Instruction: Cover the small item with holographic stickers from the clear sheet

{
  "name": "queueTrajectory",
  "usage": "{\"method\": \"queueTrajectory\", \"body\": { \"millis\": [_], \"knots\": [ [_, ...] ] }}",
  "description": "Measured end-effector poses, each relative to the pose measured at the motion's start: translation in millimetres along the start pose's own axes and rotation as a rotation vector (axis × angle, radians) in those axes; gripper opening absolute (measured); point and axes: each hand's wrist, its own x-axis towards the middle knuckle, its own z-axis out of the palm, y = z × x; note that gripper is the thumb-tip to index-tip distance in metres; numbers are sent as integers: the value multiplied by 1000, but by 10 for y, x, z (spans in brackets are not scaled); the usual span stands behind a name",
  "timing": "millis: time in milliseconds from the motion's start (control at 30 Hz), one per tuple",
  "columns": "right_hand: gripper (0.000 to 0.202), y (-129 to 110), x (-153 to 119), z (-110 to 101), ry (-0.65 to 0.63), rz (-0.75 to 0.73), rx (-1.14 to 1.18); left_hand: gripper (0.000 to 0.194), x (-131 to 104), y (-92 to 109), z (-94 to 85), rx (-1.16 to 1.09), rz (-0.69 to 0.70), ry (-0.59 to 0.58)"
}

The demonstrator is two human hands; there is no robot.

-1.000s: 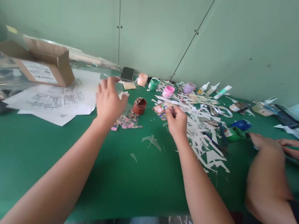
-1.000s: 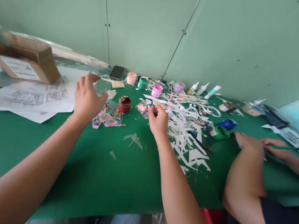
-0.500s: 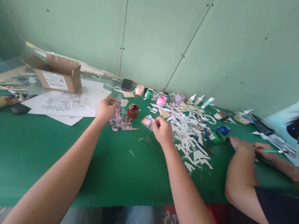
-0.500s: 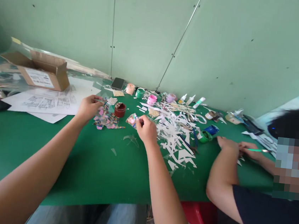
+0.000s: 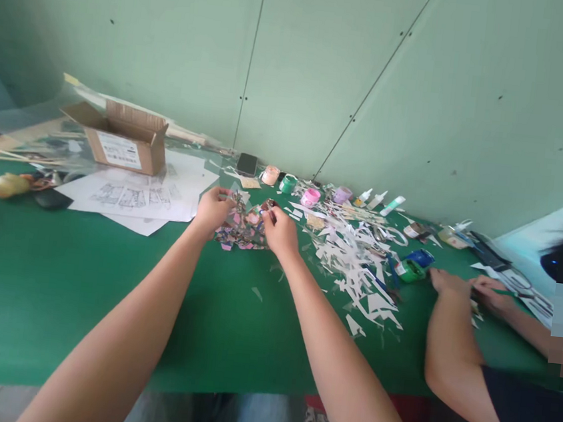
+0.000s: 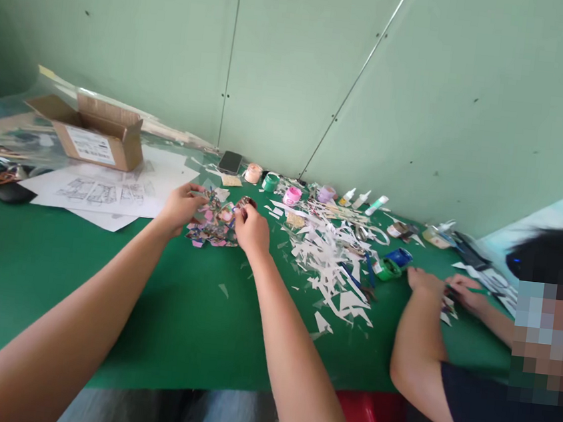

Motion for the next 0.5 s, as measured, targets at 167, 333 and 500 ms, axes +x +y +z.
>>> {"method": "queueTrajectory", "body": {
  "millis": [167,333,500],
  "knots": [
    [31,-49,-125,-127,118,92,260,28,-13,-1,7,-84,-90,-22],
    [22,-194,-455,-168,-281,452,548,37,-41,10,3,-123,-121,-30],
    [20,-294,-487,12,-320,570,497,48,-64,33,5,-145,-110,-28]
  ]
}}
